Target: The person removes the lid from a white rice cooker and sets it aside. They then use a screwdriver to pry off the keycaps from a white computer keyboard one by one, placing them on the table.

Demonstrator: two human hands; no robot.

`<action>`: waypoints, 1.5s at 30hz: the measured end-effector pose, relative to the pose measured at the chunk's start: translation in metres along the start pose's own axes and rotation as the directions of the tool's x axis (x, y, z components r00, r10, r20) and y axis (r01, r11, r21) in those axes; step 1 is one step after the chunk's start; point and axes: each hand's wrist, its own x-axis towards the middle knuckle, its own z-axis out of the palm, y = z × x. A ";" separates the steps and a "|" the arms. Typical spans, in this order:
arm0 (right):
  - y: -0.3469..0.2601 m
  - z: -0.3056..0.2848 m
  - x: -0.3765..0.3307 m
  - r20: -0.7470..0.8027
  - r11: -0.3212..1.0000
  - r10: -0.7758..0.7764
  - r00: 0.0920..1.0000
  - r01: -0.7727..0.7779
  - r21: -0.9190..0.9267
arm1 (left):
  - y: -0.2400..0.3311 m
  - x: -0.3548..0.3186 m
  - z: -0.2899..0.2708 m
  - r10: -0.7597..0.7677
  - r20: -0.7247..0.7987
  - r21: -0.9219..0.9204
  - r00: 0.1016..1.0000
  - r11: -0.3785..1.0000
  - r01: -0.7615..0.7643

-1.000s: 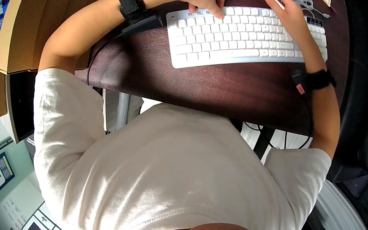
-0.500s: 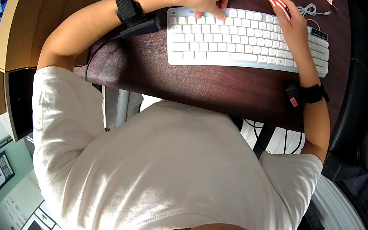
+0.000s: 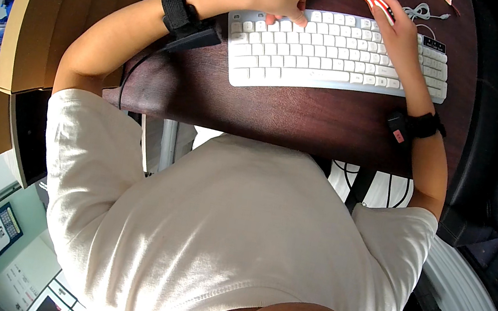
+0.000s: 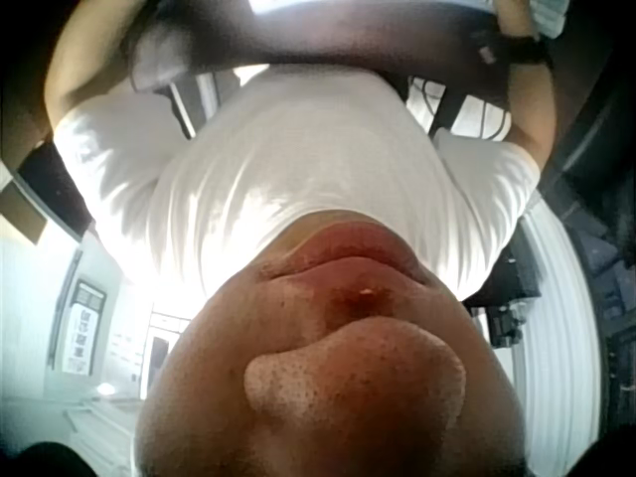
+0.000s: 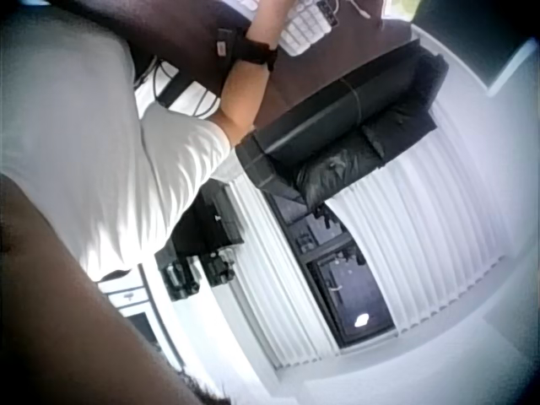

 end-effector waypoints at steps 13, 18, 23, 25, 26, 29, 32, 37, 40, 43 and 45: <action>-0.006 -0.002 -0.002 0.010 1.000 0.026 1.000 -0.026 0.004 | 0.005 -0.006 0.007 0.162 -0.116 0.039 0.980 0.987 -0.158; -0.004 -0.001 -0.002 0.041 0.998 0.060 0.997 -0.061 0.025 | 0.003 -0.007 -0.006 0.079 -0.076 0.000 0.994 0.997 -0.079; -0.004 -0.002 -0.001 0.015 0.997 0.061 0.998 -0.062 0.044 | -0.023 0.015 -0.040 0.116 -0.158 -0.091 0.981 0.987 -0.132; -0.006 -0.003 -0.001 -0.007 0.997 0.060 0.998 -0.059 0.057 | -0.028 0.031 -0.066 0.056 -0.169 -0.052 0.984 0.997 -0.066; -0.006 -0.007 -0.003 -0.009 0.994 0.096 0.995 -0.096 0.052 | -0.039 0.046 -0.084 0.112 -0.108 -0.179 0.988 0.975 -0.130; -0.017 -0.010 0.000 0.020 0.976 0.178 0.984 -0.179 0.121 | -0.049 0.068 -0.113 0.081 -0.098 0.153 0.992 0.986 -0.066; -0.014 -0.006 0.002 0.035 0.947 0.219 0.975 -0.221 0.234 | -0.073 0.091 -0.115 0.084 -0.230 0.159 0.970 0.986 -0.047; -0.009 -0.009 -0.001 -0.008 0.936 0.236 0.972 -0.225 0.270 | -0.105 0.133 -0.101 0.327 -0.212 0.404 0.921 0.888 -0.222; -0.008 -0.007 -0.002 -0.026 0.943 0.215 0.976 -0.201 0.264 | -0.109 0.134 -0.099 0.287 -0.188 0.449 0.939 0.876 -0.178; -0.009 -0.009 -0.001 -0.011 0.938 0.238 0.971 -0.227 0.262 | -0.108 0.134 -0.101 0.249 -0.195 0.457 0.949 0.879 -0.137; -0.009 -0.008 -0.001 -0.019 0.937 0.236 0.971 -0.223 0.270 | -0.108 0.131 -0.102 0.239 -0.223 0.456 0.945 0.882 -0.115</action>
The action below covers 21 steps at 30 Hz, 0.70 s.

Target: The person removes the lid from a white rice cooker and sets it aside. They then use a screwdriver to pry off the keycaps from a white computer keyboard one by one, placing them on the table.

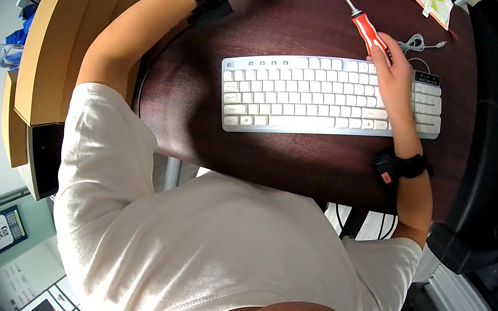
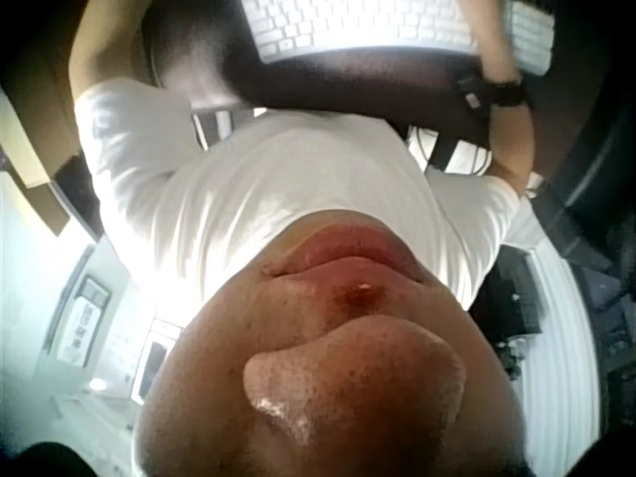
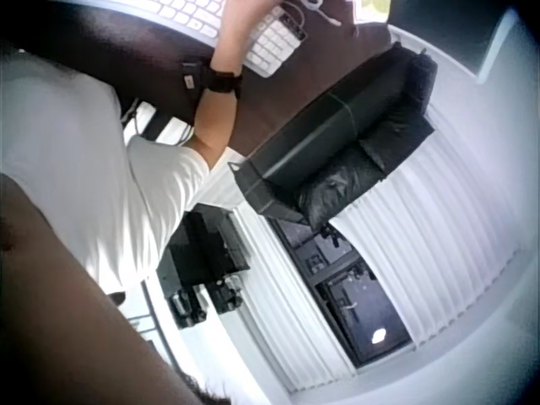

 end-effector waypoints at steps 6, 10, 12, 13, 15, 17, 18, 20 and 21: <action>0.002 -0.001 0.001 0.028 0.999 -0.010 1.000 0.009 0.039 | -0.001 -0.012 -0.012 0.067 -0.011 -0.023 0.998 0.997 -0.067; 0.003 -0.003 0.000 0.015 1.000 -0.013 1.000 0.012 0.008 | 0.021 -0.021 -0.034 0.049 0.024 -0.040 0.999 0.998 -0.048; 0.002 -0.002 0.001 0.019 1.000 -0.013 1.000 0.013 0.003 | 0.022 -0.024 -0.035 0.037 0.040 0.005 0.999 0.999 -0.037; 0.001 -0.003 0.000 0.023 1.000 -0.005 1.000 0.005 0.003 | 0.023 -0.025 -0.035 0.041 0.034 0.012 0.999 0.999 -0.042; -0.001 -0.003 0.000 0.029 1.000 0.009 1.000 -0.009 0.006 | 0.021 -0.025 -0.032 0.054 0.023 0.038 0.998 0.998 -0.055; 0.001 -0.002 0.000 0.024 1.000 0.009 1.000 -0.010 0.009 | 0.019 -0.022 -0.028 0.073 0.013 0.072 0.997 0.995 -0.074; 0.001 -0.002 0.000 0.022 1.000 0.009 1.000 -0.010 0.010 | 0.018 -0.021 -0.026 0.051 0.017 0.106 0.999 0.993 -0.052; -0.001 -0.002 0.000 0.027 1.000 0.002 1.000 -0.002 0.011 | 0.015 -0.020 -0.019 0.005 0.025 0.172 1.000 0.985 -0.009; -0.001 -0.001 0.000 0.030 1.000 -0.001 1.000 0.001 0.012 | 0.013 -0.019 -0.017 0.015 0.022 0.176 1.000 0.984 -0.019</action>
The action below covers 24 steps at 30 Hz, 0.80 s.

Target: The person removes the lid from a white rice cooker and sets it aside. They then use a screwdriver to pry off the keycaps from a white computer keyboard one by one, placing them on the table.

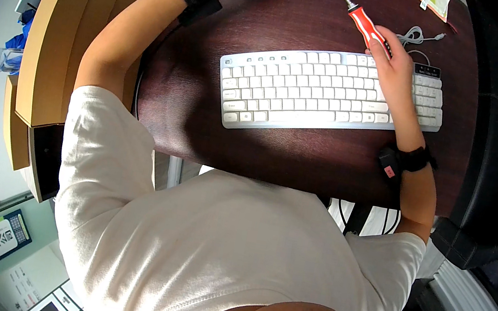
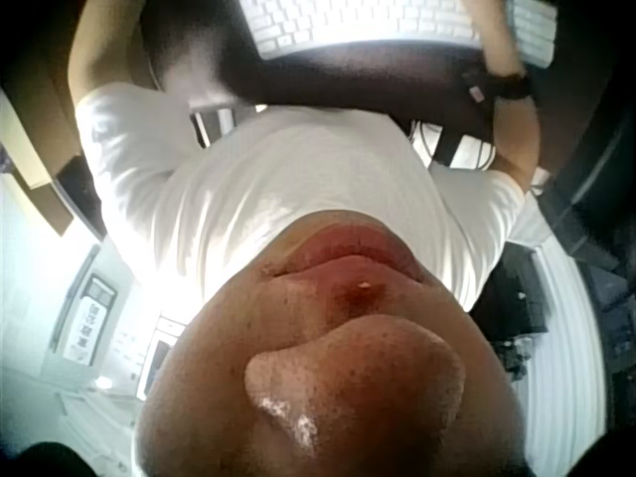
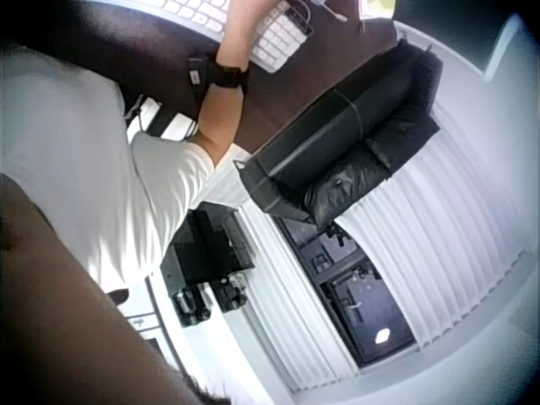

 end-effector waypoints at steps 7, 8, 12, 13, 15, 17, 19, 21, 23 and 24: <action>0.000 -0.001 -0.001 -0.009 1.000 -0.008 1.000 0.008 -0.018 | -0.006 -0.001 0.006 0.027 -0.003 -0.016 1.000 1.000 -0.027; 0.002 0.000 -0.001 -0.012 1.000 -0.014 1.000 0.014 -0.013 | -0.007 0.000 0.006 0.042 0.000 -0.016 0.999 0.999 -0.042; 0.001 -0.001 0.000 0.000 1.000 -0.007 1.000 0.007 -0.008 | -0.013 -0.003 0.007 0.075 -0.001 -0.051 0.997 0.996 -0.075; 0.001 -0.001 0.000 -0.002 1.000 -0.010 1.000 0.010 -0.012 | -0.015 -0.004 0.007 0.086 -0.003 -0.063 0.996 0.994 -0.086; 0.003 -0.004 -0.002 -0.021 1.000 -0.010 1.000 0.009 -0.025 | -0.009 -0.003 0.002 0.077 0.005 -0.051 0.997 0.996 -0.076; -0.002 -0.002 -0.001 -0.005 1.000 -0.016 1.000 0.016 -0.002 | -0.006 -0.006 -0.001 0.015 0.027 -0.010 1.000 1.000 -0.015; -0.003 0.000 -0.002 0.002 1.000 -0.030 1.000 0.030 0.009 | -0.013 -0.013 0.003 0.060 -0.039 -0.089 0.997 0.994 -0.064; 0.000 0.003 0.000 -0.002 0.998 -0.055 0.998 0.055 0.011 | -0.009 -0.018 0.001 0.038 -0.058 -0.108 0.998 0.993 -0.044; 0.000 0.002 -0.001 -0.006 0.998 -0.063 0.998 0.063 -0.004 | 0.004 -0.020 -0.013 -0.040 -0.031 -0.065 0.999 0.997 0.038; 0.005 -0.003 -0.002 -0.026 0.998 -0.058 0.998 0.058 -0.027 | 0.049 -0.023 -0.055 -0.211 0.145 -0.258 0.967 0.935 0.243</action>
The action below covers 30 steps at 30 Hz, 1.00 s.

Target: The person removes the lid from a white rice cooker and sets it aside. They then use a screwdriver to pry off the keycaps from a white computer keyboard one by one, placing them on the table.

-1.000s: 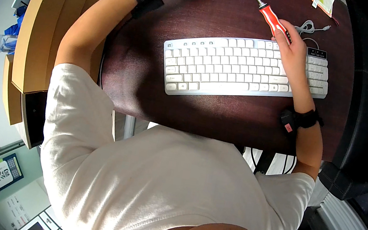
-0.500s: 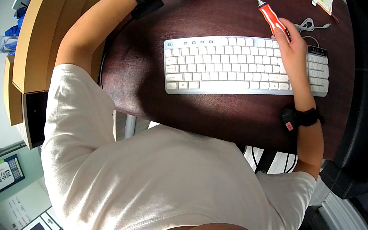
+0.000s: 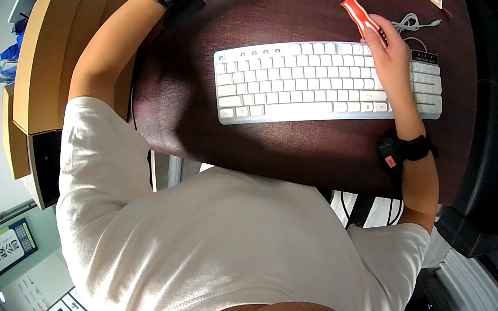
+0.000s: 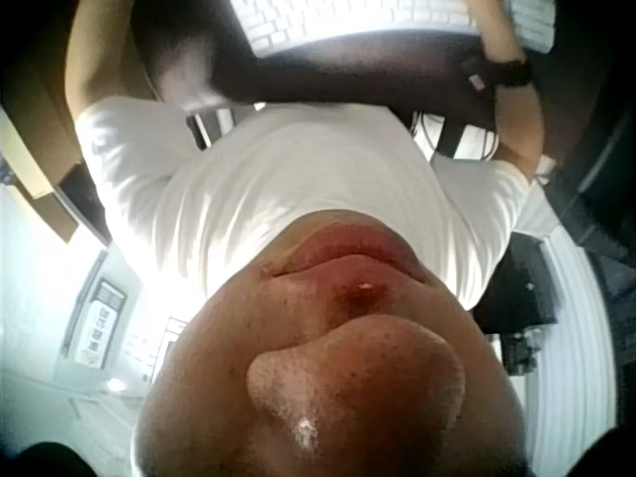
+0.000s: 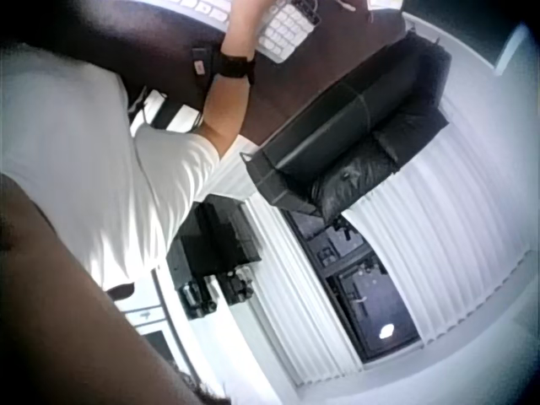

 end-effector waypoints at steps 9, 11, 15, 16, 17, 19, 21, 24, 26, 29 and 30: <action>-0.048 -0.025 -0.011 0.093 0.962 -0.088 0.992 0.109 -0.251 | 0.052 -0.073 0.050 0.410 0.037 -0.126 0.911 0.906 -0.403; -0.080 -0.037 -0.019 0.248 0.899 -0.074 0.966 0.172 -0.403 | 0.057 -0.083 0.061 0.410 0.010 -0.168 0.912 0.900 -0.403; -0.125 -0.058 -0.034 0.322 0.858 -0.013 0.947 0.176 -0.482 | 0.061 -0.086 0.078 0.381 -0.021 -0.183 0.924 0.907 -0.379; -0.132 -0.060 -0.038 0.346 0.848 -0.005 0.938 0.188 -0.495 | 0.061 -0.087 0.080 0.380 -0.049 -0.157 0.924 0.910 -0.383; -0.138 -0.062 -0.042 0.365 0.838 0.004 0.931 0.196 -0.509 | 0.062 -0.087 0.082 0.382 -0.074 -0.129 0.921 0.912 -0.389; -0.145 -0.062 -0.046 0.404 0.818 0.016 0.915 0.220 -0.532 | 0.064 -0.087 0.085 0.385 -0.081 -0.116 0.920 0.913 -0.392; -0.150 -0.055 -0.050 0.432 0.797 0.026 0.901 0.242 -0.553 | 0.067 -0.088 0.088 0.386 -0.095 -0.095 0.918 0.914 -0.395; -0.158 -0.046 -0.045 0.465 0.743 0.029 0.885 0.292 -0.602 | 0.069 -0.090 0.090 0.378 -0.109 -0.061 0.920 0.921 -0.385; -0.162 -0.042 -0.041 0.459 0.720 -0.001 0.888 0.319 -0.616 | 0.071 -0.090 0.087 0.373 -0.081 -0.048 0.924 0.925 -0.377; -0.164 -0.038 -0.037 0.475 0.654 -0.042 0.879 0.384 -0.651 | 0.075 -0.093 0.085 0.340 -0.064 -0.066 0.938 0.936 -0.344; -0.165 -0.037 -0.036 0.485 0.625 -0.053 0.873 0.407 -0.666 | 0.074 -0.092 0.086 0.345 -0.072 -0.071 0.936 0.934 -0.350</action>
